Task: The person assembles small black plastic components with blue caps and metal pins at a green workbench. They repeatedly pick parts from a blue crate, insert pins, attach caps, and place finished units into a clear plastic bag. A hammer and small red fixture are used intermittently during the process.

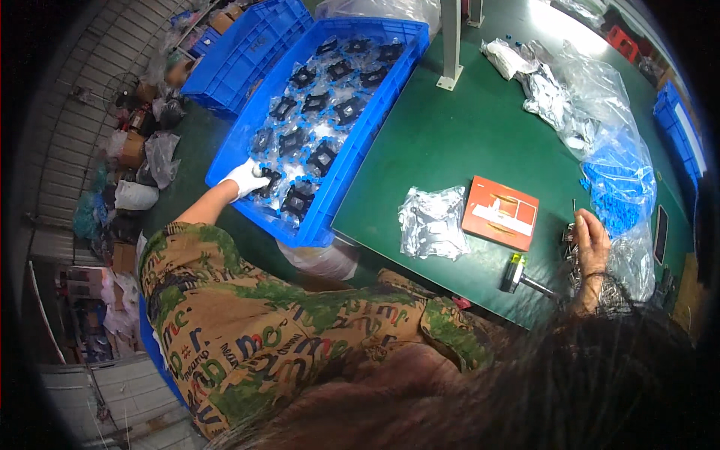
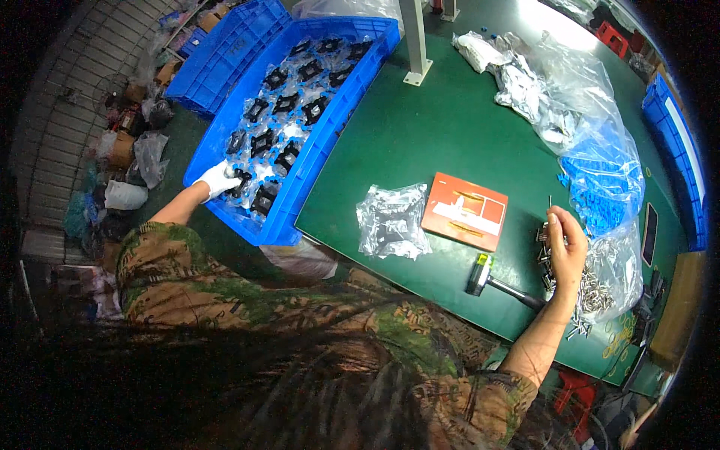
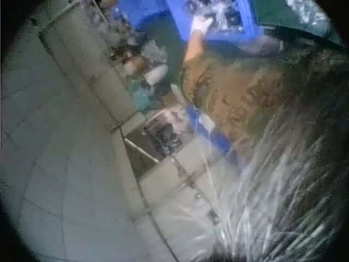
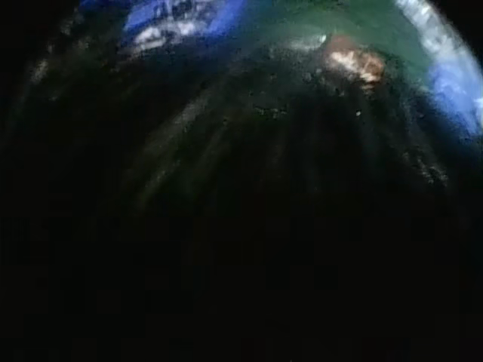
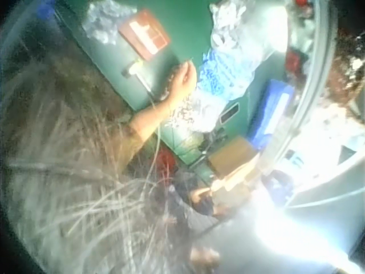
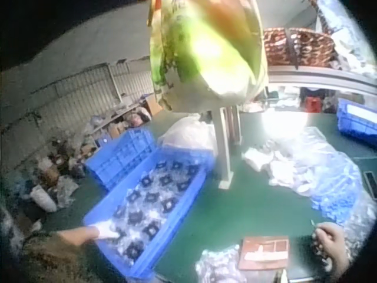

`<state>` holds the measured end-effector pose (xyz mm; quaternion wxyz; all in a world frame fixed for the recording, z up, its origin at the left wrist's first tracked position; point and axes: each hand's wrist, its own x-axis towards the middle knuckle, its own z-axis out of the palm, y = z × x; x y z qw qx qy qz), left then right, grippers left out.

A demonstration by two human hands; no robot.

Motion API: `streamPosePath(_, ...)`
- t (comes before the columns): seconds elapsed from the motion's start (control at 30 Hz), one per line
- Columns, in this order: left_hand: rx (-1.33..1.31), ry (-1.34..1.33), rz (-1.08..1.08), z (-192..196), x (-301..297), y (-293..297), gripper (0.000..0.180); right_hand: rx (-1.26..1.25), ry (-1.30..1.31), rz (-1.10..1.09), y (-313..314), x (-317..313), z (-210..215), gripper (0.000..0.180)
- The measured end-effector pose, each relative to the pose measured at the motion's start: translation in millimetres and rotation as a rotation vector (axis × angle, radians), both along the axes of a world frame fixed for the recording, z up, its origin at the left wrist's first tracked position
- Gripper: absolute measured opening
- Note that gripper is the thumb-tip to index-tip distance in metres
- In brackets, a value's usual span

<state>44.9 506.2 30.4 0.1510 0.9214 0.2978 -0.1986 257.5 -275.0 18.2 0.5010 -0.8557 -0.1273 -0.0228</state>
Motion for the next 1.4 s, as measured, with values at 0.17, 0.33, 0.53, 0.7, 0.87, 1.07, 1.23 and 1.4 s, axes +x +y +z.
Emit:
streamPosePath(0.17, -0.088, 0.056, 0.109, 21, 3, -32, 0.074, 0.188, 0.037, -0.061, -10, 6, -9, 0.030)
streamPosePath(0.33, 0.045, 0.083, -0.095, 8, 9, -18, 0.075, 0.234, -0.016, -0.030, -20, 13, -11, 0.027)
streamPosePath(0.53, 0.125, 0.138, -0.156, -11, 5, -8, 0.066, 0.086, -0.016, 0.104, -6, 5, -6, 0.027)
streamPosePath(0.7, 0.404, 0.195, -0.172, -14, 8, -30, 0.063, 0.115, -0.043, 0.208, 1, 2, -8, 0.028)
streamPosePath(0.87, 0.650, 0.252, -0.171, -11, 22, -75, 0.043, 0.135, -0.087, 0.172, -6, 8, -3, 0.028)
streamPosePath(1.07, 0.657, 0.159, -0.060, 63, 40, -116, 0.034, 0.253, -0.050, 0.178, 0, 16, -11, 0.029)
streamPosePath(1.23, 0.699, -0.392, -0.444, 94, 24, -303, 0.030, 0.206, -0.015, 0.198, 1, -3, 3, 0.029)
streamPosePath(1.4, 0.087, -0.776, -0.364, 5, 6, -376, 0.026, 0.140, -0.135, 0.185, 2, -20, 20, 0.032)
